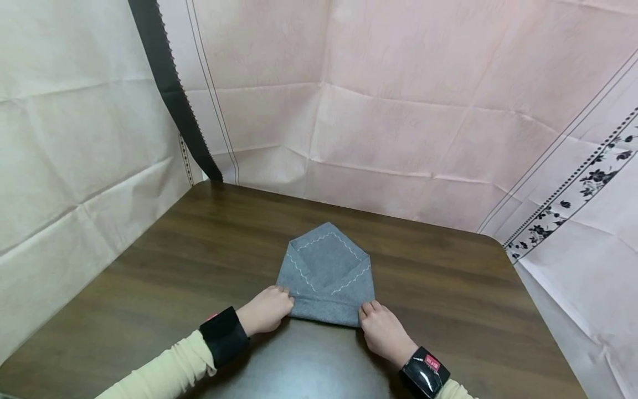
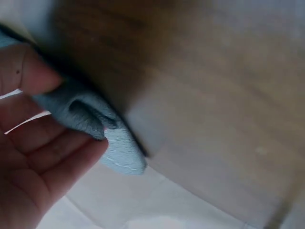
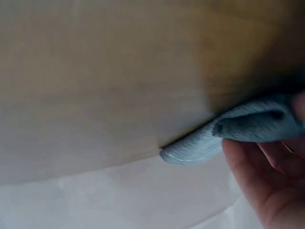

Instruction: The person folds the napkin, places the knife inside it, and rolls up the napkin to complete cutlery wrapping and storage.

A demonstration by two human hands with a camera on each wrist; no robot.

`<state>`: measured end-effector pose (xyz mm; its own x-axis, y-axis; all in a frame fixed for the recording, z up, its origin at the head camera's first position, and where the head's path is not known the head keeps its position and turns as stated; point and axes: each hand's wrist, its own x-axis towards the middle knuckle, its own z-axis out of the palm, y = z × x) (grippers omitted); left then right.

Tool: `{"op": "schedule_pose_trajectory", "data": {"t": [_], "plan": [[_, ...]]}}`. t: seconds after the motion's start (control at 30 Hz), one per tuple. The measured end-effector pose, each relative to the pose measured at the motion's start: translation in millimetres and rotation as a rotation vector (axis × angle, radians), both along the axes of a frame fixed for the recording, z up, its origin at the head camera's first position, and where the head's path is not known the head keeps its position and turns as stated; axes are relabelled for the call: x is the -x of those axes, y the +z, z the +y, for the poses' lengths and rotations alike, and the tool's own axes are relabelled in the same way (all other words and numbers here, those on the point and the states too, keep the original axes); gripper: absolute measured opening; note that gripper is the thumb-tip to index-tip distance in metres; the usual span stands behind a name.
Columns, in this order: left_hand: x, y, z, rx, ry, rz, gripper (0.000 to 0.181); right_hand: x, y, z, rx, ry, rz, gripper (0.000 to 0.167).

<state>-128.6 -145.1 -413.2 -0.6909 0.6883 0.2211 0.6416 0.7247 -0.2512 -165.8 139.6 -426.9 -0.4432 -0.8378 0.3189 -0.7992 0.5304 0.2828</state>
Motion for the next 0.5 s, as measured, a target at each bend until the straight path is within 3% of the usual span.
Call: {"op": "schedule_pose_trajectory", "data": {"t": [0.1,0.27,0.43,0.5], "plan": [[0.0,1.6,-0.3,-0.04,0.022,-0.076,0.008,-1.7,2.5,3,0.061,-0.025,-0.1,0.018],[4.0,6.3,-6.9,-0.215,0.042,-0.282,0.009,-1.6,11.7,9,0.213,-0.086,-0.404,0.023],[17.7,10.0,-17.8,-0.41,0.013,-0.469,0.011,4.8,20.1,16,0.322,-0.103,-0.707,0.03],[24.3,10.6,-22.2,-0.472,-0.011,-0.519,0.015,8.8,22.7,18,0.367,-0.1,-0.78,0.03]]}}
